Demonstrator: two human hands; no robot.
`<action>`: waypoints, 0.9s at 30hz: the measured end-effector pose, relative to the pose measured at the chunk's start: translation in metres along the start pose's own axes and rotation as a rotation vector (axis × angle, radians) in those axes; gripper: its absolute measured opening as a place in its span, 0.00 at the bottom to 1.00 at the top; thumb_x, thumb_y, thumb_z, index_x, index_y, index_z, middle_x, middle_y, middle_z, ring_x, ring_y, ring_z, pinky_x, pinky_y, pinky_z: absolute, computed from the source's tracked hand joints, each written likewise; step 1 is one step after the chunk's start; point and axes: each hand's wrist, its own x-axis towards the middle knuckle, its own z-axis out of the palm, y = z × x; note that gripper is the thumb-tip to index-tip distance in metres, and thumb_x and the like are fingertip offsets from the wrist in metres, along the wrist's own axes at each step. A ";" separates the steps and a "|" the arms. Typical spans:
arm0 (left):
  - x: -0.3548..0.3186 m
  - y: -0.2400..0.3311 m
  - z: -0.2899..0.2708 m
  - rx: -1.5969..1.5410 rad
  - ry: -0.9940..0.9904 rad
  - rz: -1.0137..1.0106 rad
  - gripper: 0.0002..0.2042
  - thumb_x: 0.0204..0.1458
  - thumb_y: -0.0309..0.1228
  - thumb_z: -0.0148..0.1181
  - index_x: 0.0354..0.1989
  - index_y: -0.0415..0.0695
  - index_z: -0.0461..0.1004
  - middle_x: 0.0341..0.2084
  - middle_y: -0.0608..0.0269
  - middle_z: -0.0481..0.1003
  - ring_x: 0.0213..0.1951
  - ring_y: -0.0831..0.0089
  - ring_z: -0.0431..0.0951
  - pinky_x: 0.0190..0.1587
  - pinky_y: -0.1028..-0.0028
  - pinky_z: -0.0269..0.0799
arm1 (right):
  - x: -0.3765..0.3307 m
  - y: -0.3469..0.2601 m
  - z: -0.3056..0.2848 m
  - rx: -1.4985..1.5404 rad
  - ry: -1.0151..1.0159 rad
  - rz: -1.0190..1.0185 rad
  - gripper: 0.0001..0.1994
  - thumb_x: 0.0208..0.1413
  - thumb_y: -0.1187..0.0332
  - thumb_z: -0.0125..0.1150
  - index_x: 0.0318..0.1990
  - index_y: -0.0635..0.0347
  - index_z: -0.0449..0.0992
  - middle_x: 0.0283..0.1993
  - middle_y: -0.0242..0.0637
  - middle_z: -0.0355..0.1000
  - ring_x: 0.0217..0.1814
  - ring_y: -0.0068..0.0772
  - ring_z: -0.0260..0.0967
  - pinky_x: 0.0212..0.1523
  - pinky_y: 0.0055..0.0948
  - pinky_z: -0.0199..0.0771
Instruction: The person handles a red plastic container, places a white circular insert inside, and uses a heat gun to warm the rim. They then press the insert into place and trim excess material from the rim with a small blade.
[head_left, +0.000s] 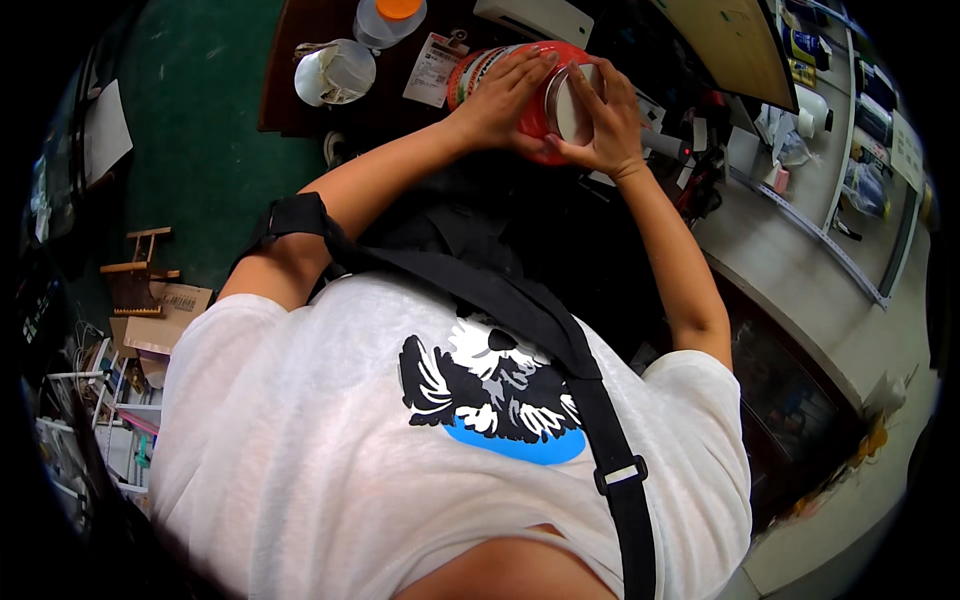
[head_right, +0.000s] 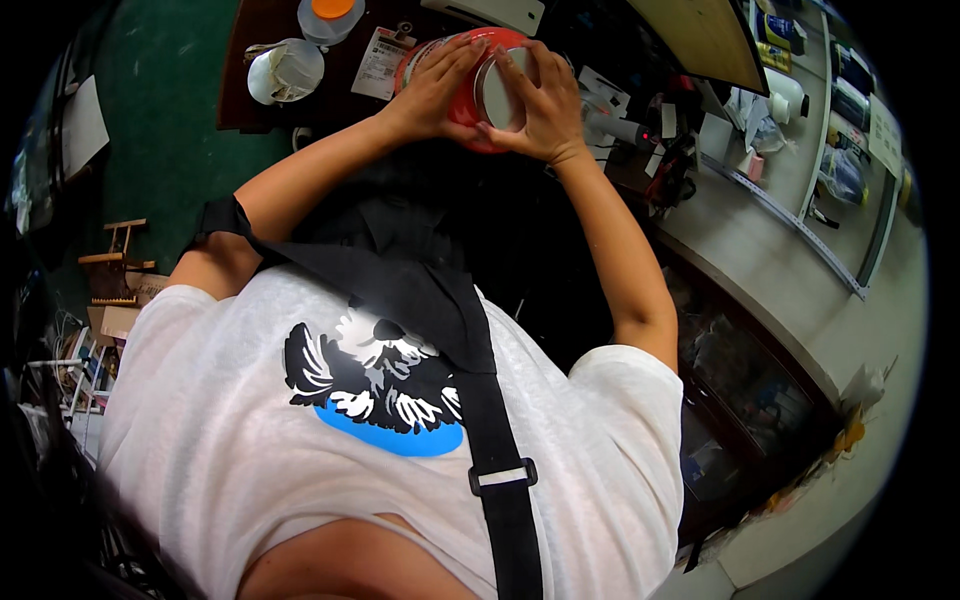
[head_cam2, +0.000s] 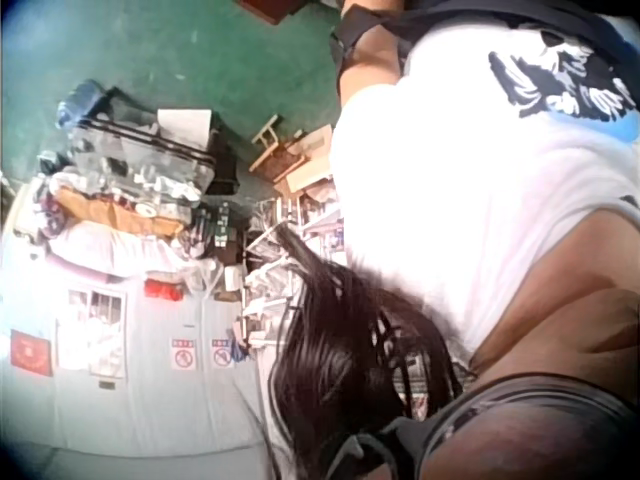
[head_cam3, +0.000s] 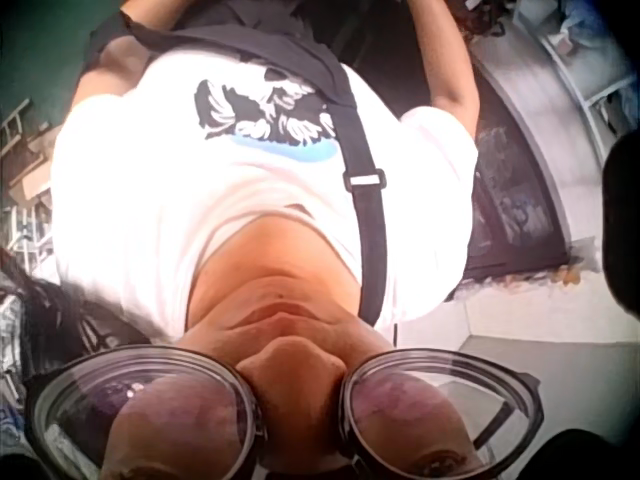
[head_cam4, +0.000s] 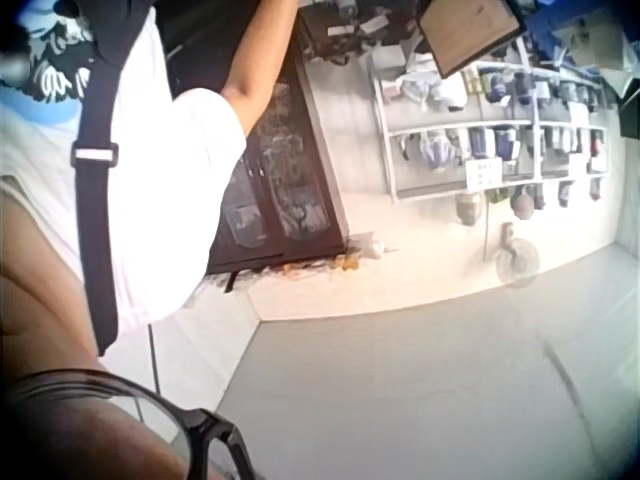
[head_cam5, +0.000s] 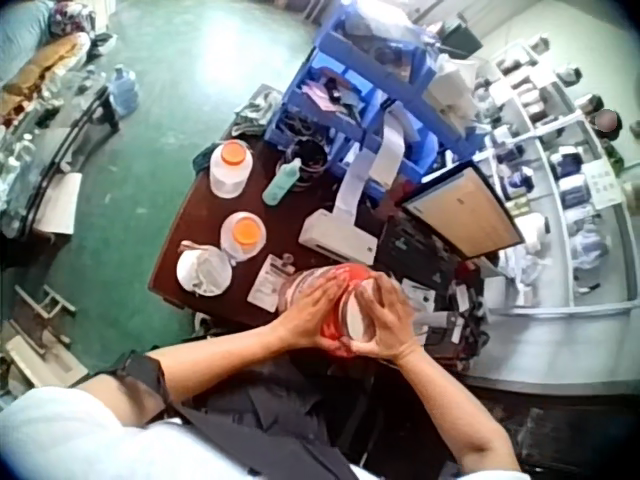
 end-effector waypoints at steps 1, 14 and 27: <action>0.002 0.000 0.000 0.003 0.003 0.006 0.55 0.31 0.48 0.80 0.70 0.37 0.59 0.68 0.48 0.63 0.73 0.50 0.57 0.73 0.54 0.55 | -0.001 -0.003 0.002 -0.007 0.011 0.038 0.49 0.33 0.41 0.74 0.69 0.40 0.69 0.68 0.47 0.59 0.64 0.55 0.61 0.64 0.48 0.65; 0.002 0.006 -0.016 0.002 -0.190 -0.094 0.61 0.31 0.46 0.81 0.77 0.51 0.49 0.75 0.57 0.54 0.77 0.57 0.49 0.71 0.39 0.50 | 0.002 -0.043 0.010 0.015 -0.233 0.816 0.63 0.40 0.34 0.73 0.79 0.43 0.40 0.71 0.77 0.40 0.71 0.82 0.43 0.69 0.66 0.51; 0.002 0.005 -0.004 -0.021 -0.166 -0.042 0.60 0.35 0.47 0.79 0.78 0.48 0.48 0.74 0.55 0.54 0.76 0.55 0.50 0.74 0.53 0.50 | -0.012 -0.008 -0.008 0.053 -0.287 0.401 0.54 0.37 0.47 0.80 0.74 0.38 0.55 0.63 0.63 0.52 0.63 0.68 0.55 0.62 0.59 0.63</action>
